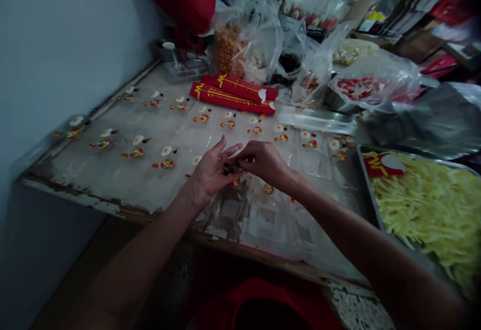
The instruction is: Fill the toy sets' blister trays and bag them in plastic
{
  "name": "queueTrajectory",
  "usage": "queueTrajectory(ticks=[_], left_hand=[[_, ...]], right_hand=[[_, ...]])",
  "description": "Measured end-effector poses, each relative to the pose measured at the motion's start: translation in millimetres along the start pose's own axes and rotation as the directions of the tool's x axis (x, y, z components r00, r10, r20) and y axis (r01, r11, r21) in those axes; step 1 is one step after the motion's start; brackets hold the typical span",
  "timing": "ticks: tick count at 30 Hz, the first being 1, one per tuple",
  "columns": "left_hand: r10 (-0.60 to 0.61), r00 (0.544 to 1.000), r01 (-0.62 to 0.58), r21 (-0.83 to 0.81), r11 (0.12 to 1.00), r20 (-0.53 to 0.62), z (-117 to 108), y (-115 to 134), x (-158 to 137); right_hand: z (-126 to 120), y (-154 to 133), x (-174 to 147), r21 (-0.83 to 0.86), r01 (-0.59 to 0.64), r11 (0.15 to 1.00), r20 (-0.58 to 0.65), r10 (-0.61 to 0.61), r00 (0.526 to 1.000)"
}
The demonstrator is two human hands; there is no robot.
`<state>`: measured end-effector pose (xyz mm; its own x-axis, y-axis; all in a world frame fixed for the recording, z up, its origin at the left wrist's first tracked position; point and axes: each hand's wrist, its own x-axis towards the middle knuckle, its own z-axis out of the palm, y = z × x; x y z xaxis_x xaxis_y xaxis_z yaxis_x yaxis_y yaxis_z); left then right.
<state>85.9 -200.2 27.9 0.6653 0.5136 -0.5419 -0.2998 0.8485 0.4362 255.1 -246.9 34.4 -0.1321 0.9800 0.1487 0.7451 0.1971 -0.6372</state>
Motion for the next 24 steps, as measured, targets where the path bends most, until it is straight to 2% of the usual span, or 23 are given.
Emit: queueTrajectory(ticks=[3, 5, 7, 10, 12, 13, 17, 20, 22, 24], left_hand=[[-0.014, 1.0, 0.014, -0.004, 1.0, 0.011, 24, -3, 12], [-0.018, 0.999, 0.019, -0.016, 1.0, 0.028, 34, -6, 21], [-0.019, 0.999, 0.019, -0.027, 0.999, 0.034, 36, -9, 28], [-0.019, 0.999, 0.019, -0.019, 1.0, 0.028, 28, -12, 36], [-0.021, 0.998, 0.022, -0.003, 1.0, 0.052, 23, -13, 39], [-0.025, 0.997, 0.025, 0.001, 1.0, 0.078, 22, -13, 39], [-0.044, 0.984, 0.042, 0.015, 0.999, 0.17, 27, -14, 40], [-0.052, 0.989, 0.049, 0.023, 0.999, 0.138, 29, -16, 38], [-0.077, 0.991, 0.074, 0.031, 0.997, 0.107, 31, -18, 37], [-0.12, 0.988, 0.116, 0.049, 0.992, 0.097, 37, -23, 37]], right_hand=[[-14, 4, 3, -0.06, -0.091, 0.994, -0.042, 0.089, 0.995], [-27, 15, -4, 0.034, -0.194, 0.98, -0.111, 0.196, 0.974], [-39, 30, -20, 0.206, -0.303, 0.931, -0.136, 0.334, 0.933], [-44, 54, -52, 0.377, -0.487, 0.788, -0.041, 0.539, 0.841], [-36, 67, -68, 0.375, -0.586, 0.718, 0.035, 0.621, 0.783], [-31, 72, -73, 0.358, -0.61, 0.707, 0.053, 0.636, 0.77], [-14, 79, -74, 0.27, -0.591, 0.76, 0.003, 0.613, 0.79], [-15, 72, -74, 0.195, -0.538, 0.82, -0.143, 0.566, 0.812], [-18, 62, -78, 0.184, -0.445, 0.877, -0.264, 0.48, 0.837], [-23, 49, -79, 0.152, -0.302, 0.941, -0.321, 0.336, 0.885]])
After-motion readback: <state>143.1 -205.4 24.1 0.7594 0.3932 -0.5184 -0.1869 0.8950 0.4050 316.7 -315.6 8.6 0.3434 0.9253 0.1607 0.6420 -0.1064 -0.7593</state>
